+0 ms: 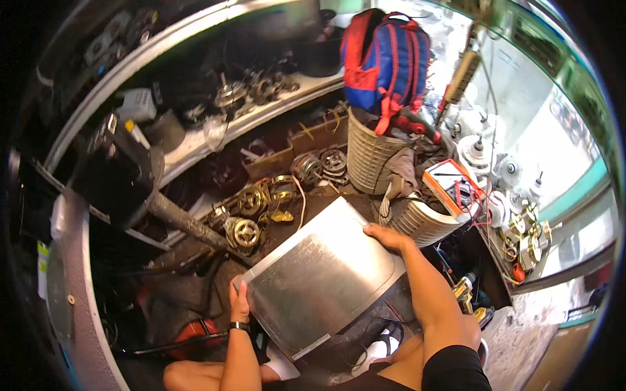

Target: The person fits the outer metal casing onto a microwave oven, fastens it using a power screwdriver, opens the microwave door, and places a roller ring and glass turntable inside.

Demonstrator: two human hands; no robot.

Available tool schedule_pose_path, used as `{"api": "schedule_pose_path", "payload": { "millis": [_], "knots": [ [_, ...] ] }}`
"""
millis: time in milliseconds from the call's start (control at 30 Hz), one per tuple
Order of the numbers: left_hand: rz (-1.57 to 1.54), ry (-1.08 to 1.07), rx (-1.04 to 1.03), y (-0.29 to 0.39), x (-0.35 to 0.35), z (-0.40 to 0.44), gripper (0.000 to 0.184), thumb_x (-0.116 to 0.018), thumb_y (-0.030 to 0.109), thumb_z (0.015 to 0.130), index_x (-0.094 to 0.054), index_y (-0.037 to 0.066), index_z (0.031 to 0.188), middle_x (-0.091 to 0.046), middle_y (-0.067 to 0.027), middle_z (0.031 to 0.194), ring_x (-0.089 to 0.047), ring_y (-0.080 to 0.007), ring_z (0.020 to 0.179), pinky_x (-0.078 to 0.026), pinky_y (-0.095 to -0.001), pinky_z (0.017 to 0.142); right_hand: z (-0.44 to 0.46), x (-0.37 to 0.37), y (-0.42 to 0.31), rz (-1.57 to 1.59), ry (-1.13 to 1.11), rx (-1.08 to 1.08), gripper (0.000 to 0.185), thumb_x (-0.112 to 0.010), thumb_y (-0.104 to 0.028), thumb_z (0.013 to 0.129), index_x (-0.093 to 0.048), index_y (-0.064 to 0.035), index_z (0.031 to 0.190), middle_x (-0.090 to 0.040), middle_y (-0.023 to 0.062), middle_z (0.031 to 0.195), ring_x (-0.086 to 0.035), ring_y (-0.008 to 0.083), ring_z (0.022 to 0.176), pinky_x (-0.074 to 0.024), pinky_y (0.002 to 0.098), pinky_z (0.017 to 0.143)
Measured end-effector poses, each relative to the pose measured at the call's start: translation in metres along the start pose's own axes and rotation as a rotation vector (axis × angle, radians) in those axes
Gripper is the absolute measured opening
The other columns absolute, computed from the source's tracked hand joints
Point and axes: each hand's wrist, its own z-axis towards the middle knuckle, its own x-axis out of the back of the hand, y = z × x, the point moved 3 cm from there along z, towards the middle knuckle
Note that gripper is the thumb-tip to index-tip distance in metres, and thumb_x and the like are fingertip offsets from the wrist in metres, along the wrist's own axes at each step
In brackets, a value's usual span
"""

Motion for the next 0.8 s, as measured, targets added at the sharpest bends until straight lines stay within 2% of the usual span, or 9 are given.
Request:
{"api": "schedule_pose_path", "payload": {
  "millis": [67,133,333,367,433,533,633,733,800],
  "knots": [
    [0.614,0.138,-0.316,0.04,-0.009,-0.004,0.049,-0.065,0.027,0.095,-0.053,0.002,0.136,-0.054,-0.0221,0.137,-0.05,-0.0383,0.129,-0.038,-0.0468,0.111,0.023,0.003,0.017,-0.017,-0.012,0.057,0.085,-0.049,-0.068,0.097,-0.041,-0.0066,0.155,-0.042,0.0153,0.159,-0.038,0.0264,0.146,-0.0272,0.0391,0.12],
    [0.971,0.165,-0.5,0.085,-0.052,-0.014,0.049,-0.066,0.024,0.092,-0.054,0.002,0.135,-0.051,-0.023,0.141,-0.045,-0.0414,0.135,-0.03,-0.0586,0.114,0.026,0.005,0.035,-0.015,-0.025,0.096,0.083,-0.047,-0.067,0.098,-0.043,-0.0067,0.155,-0.044,0.0148,0.158,-0.04,0.0266,0.144,-0.0284,0.0393,0.119],
    [1.139,-0.339,-1.072,0.142,-0.267,0.008,0.039,-0.059,0.027,0.098,-0.059,0.007,0.133,-0.054,-0.0139,0.144,-0.044,-0.0398,0.137,-0.026,-0.064,0.115,0.035,-0.002,0.042,0.09,-0.162,0.241,0.069,-0.043,-0.06,0.103,-0.048,-0.0085,0.149,-0.049,0.0114,0.151,-0.045,0.0263,0.138,-0.0339,0.0417,0.115],
    [1.094,-0.447,-1.026,0.142,-0.3,0.023,0.037,-0.059,0.028,0.099,-0.062,0.008,0.13,-0.056,-0.0116,0.143,-0.045,-0.0395,0.137,-0.027,-0.0664,0.114,0.037,0.001,0.043,-0.038,-0.116,0.235,0.076,-0.041,-0.069,0.099,-0.046,-0.0156,0.153,-0.044,0.0131,0.158,-0.04,0.0339,0.145,-0.03,0.0449,0.119],
    [1.07,-0.644,-0.914,0.141,-0.361,0.058,0.039,-0.054,0.037,0.101,-0.066,0.01,0.126,-0.064,-0.0086,0.136,-0.047,-0.0383,0.137,-0.035,-0.0648,0.111,0.034,0.001,0.041,-0.018,-0.112,0.214,0.082,-0.044,-0.071,0.096,-0.048,-0.011,0.151,-0.044,0.0167,0.157,-0.039,0.0356,0.146,-0.0287,0.0461,0.121],
    [1.761,-0.919,-0.396,0.146,-0.433,0.091,0.044,-0.052,0.044,0.099,-0.073,0.013,0.121,-0.069,-0.0125,0.13,-0.062,-0.039,0.122,-0.048,-0.0502,0.104,0.018,0.008,0.037,-0.02,-0.103,0.053,0.111,-0.048,-0.083,0.085,-0.035,0.0022,0.156,-0.032,0.0246,0.162,-0.029,0.0387,0.152,-0.0251,0.048,0.123],
    [2.197,-1.606,-0.503,0.089,-0.47,0.131,0.053,-0.043,0.038,0.098,-0.066,0.004,0.132,-0.063,-0.0164,0.138,-0.06,-0.0337,0.128,-0.048,-0.0441,0.104,0.027,0.003,0.052,0.09,-0.112,0.002,0.116,-0.049,-0.085,0.083,-0.03,0.0006,0.158,-0.028,0.0235,0.164,-0.026,0.0378,0.153,-0.0235,0.0476,0.123],
    [2.17,-1.418,-0.339,0.084,-0.481,0.131,0.057,-0.041,0.039,0.098,-0.062,0.003,0.136,-0.059,-0.0165,0.144,-0.058,-0.0322,0.132,-0.047,-0.0431,0.106,0.006,0.019,0.069,0.026,-0.14,0.028,0.113,-0.046,-0.087,0.084,-0.037,0.0002,0.156,-0.033,0.0238,0.162,-0.032,0.035,0.151,-0.0278,0.0459,0.121],
    [2.186,-1.404,-0.313,0.09,-0.487,0.128,0.059,-0.042,0.04,0.097,-0.061,0.003,0.138,-0.056,-0.0177,0.147,-0.056,-0.0318,0.133,-0.046,-0.0428,0.107,-0.017,0.03,0.102,0.32,-0.116,0.007,0.103,-0.043,-0.085,0.088,-0.056,0.0016,0.141,-0.059,0.0213,0.141,-0.055,0.03,0.132,-0.0412,0.0432,0.11]
  ]
}}
